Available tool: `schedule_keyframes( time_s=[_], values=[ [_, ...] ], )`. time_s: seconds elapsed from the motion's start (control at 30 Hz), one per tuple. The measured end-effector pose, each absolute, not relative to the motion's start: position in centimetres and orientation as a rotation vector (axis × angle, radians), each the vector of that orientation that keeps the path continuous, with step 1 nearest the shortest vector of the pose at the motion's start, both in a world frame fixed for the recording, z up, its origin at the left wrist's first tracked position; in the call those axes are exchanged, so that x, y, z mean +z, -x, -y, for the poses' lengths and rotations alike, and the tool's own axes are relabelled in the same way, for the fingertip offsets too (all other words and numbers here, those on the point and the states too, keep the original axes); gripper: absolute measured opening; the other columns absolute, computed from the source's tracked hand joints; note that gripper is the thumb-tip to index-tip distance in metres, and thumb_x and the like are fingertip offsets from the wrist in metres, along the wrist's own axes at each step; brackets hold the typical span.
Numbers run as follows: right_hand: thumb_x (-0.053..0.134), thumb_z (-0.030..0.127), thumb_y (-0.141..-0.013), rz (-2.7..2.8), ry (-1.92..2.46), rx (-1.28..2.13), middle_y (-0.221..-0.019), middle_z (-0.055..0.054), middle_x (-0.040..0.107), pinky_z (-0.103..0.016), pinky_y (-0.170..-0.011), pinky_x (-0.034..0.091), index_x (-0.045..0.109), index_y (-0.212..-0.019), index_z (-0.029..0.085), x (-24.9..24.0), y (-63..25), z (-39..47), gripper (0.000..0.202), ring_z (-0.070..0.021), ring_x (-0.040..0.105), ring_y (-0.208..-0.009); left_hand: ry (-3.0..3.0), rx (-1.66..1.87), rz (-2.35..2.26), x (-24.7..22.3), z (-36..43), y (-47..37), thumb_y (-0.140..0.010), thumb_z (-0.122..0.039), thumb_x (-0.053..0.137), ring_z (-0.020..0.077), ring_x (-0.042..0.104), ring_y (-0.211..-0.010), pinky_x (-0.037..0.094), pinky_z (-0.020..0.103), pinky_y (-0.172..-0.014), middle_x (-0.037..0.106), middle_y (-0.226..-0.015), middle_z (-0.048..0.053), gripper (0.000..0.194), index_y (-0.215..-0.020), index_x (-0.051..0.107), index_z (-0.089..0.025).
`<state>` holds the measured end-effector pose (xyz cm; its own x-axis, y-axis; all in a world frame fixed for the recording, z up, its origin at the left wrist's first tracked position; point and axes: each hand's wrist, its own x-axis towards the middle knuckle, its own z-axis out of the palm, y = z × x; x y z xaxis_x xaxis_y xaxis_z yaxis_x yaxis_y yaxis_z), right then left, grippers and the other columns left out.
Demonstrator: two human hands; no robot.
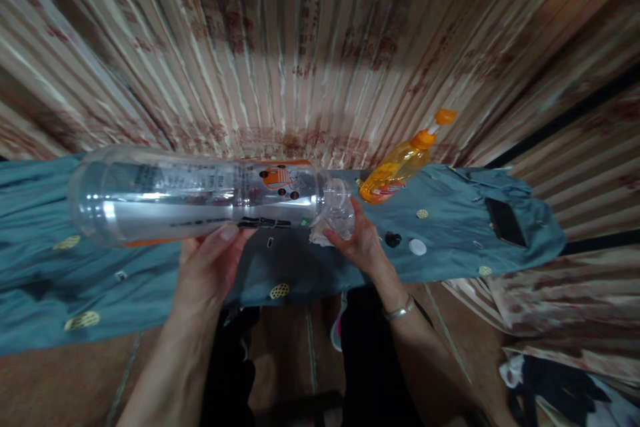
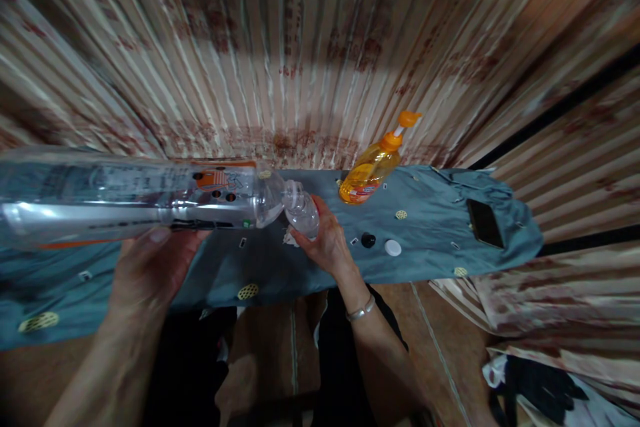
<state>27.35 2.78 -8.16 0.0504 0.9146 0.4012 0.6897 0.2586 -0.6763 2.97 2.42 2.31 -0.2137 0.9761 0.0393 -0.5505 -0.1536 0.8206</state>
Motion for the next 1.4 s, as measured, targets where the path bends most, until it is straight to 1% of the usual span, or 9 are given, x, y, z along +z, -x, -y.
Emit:
schedule_keyframes(
  time_s=[0.27, 0.4, 0.5, 0.67, 0.77, 0.97, 1.1, 1.27, 1.4],
  values=[
    [0.08, 0.041, -0.083, 1.706, 1.497, 0.331, -0.142, -0.019, 0.071, -0.054, -0.107, 0.061, 0.051, -0.151, 0.015, -8.1, -27.5, -2.8, 0.078, -0.0371, 0.072, -0.127, -0.722, 1.632, -0.837, 1.9, -2.6, -2.9, -0.042, -0.039, 0.104, 0.0376, 0.075, -0.114, 0.062, 0.062, -0.103, 0.083, -0.105, 0.004, 0.067, -0.104, 0.079, -0.033],
    [0.08, 0.041, -0.083, 1.699, 1.492, 0.322, -0.14, -0.018, 0.072, -0.054, -0.106, 0.062, 0.052, -0.15, 0.017, -8.3, -27.5, -2.8, 0.077, -0.0371, 0.073, -0.126, -0.723, 1.631, -0.815, 1.8, -2.5, -3.0, -0.044, -0.036, 0.104, 0.0374, 0.075, -0.116, 0.06, 0.062, -0.105, 0.083, -0.103, 0.003, 0.065, -0.104, 0.079, -0.035],
    [0.081, 0.042, -0.082, 1.685, 1.486, 0.318, -0.141, -0.019, 0.072, -0.054, -0.106, 0.062, 0.052, -0.151, 0.016, -8.4, -27.5, -2.8, 0.079, -0.0371, 0.072, -0.127, -0.728, 1.632, -0.808, 1.8, -2.5, -3.0, -0.044, -0.039, 0.104, 0.0374, 0.074, -0.118, 0.06, 0.062, -0.105, 0.083, -0.102, 0.003, 0.065, -0.104, 0.079, -0.035],
    [0.082, 0.049, -0.082, 1.685, 1.498, 0.341, -0.141, -0.018, 0.072, -0.053, -0.106, 0.062, 0.052, -0.152, 0.018, -8.4, -27.6, -2.7, 0.082, -0.0368, 0.072, -0.127, -0.741, 1.621, -0.818, 2.0, -2.4, -3.0, -0.046, -0.039, 0.104, 0.0383, 0.074, -0.118, 0.062, 0.062, -0.103, 0.083, -0.103, 0.004, 0.062, -0.103, 0.079, -0.035],
    [0.083, 0.053, -0.082, 1.697, 1.486, 0.334, -0.142, -0.018, 0.071, -0.053, -0.106, 0.062, 0.052, -0.151, 0.018, -8.2, -27.5, -2.8, 0.084, -0.0372, 0.071, -0.129, -0.738, 1.633, -0.823, 2.1, -2.4, -3.0, -0.043, -0.039, 0.104, 0.0388, 0.074, -0.117, 0.062, 0.062, -0.102, 0.083, -0.104, 0.003, 0.064, -0.102, 0.079, -0.035],
    [0.082, 0.051, -0.083, 1.688, 1.475, 0.353, -0.142, -0.019, 0.071, -0.055, -0.106, 0.061, 0.052, -0.15, 0.017, -7.9, -27.3, -2.7, 0.081, -0.0382, 0.072, -0.128, -0.714, 1.635, -0.849, 1.9, -2.4, -2.8, -0.043, -0.038, 0.104, 0.0381, 0.075, -0.115, 0.064, 0.059, -0.1, 0.083, -0.105, 0.006, 0.068, -0.106, 0.079, -0.032],
    [0.082, 0.049, -0.082, 1.681, 1.494, 0.388, -0.138, -0.017, 0.074, -0.054, -0.103, 0.063, 0.054, -0.148, 0.019, -7.4, -27.2, -2.7, 0.078, -0.037, 0.075, -0.122, -0.703, 1.636, -0.856, 2.0, -2.4, -2.9, -0.04, -0.036, 0.105, 0.038, 0.076, -0.112, 0.064, 0.061, -0.1, 0.083, -0.105, 0.006, 0.073, -0.108, 0.078, -0.032],
    [0.084, 0.051, -0.08, 1.673, 1.491, 0.396, -0.137, -0.019, 0.074, -0.054, -0.102, 0.063, 0.054, -0.148, 0.016, -7.5, -27.2, -2.7, 0.082, -0.038, 0.074, -0.123, -0.728, 1.622, -0.815, 2.2, -2.4, -3.1, -0.046, -0.035, 0.102, 0.0389, 0.074, -0.119, 0.063, 0.063, -0.101, 0.083, -0.104, 0.004, 0.063, -0.105, 0.078, -0.034],
    [0.085, 0.053, -0.079, 1.649, 1.497, 0.397, -0.137, -0.018, 0.074, -0.056, -0.103, 0.063, 0.052, -0.151, 0.018, -7.9, -27.3, -2.6, 0.086, -0.0384, 0.075, -0.123, -0.716, 1.639, -0.831, 2.3, -2.3, -3.1, -0.044, -0.034, 0.103, 0.0387, 0.074, -0.118, 0.063, 0.063, -0.1, 0.083, -0.103, 0.004, 0.059, -0.099, 0.079, -0.033]
  ],
)
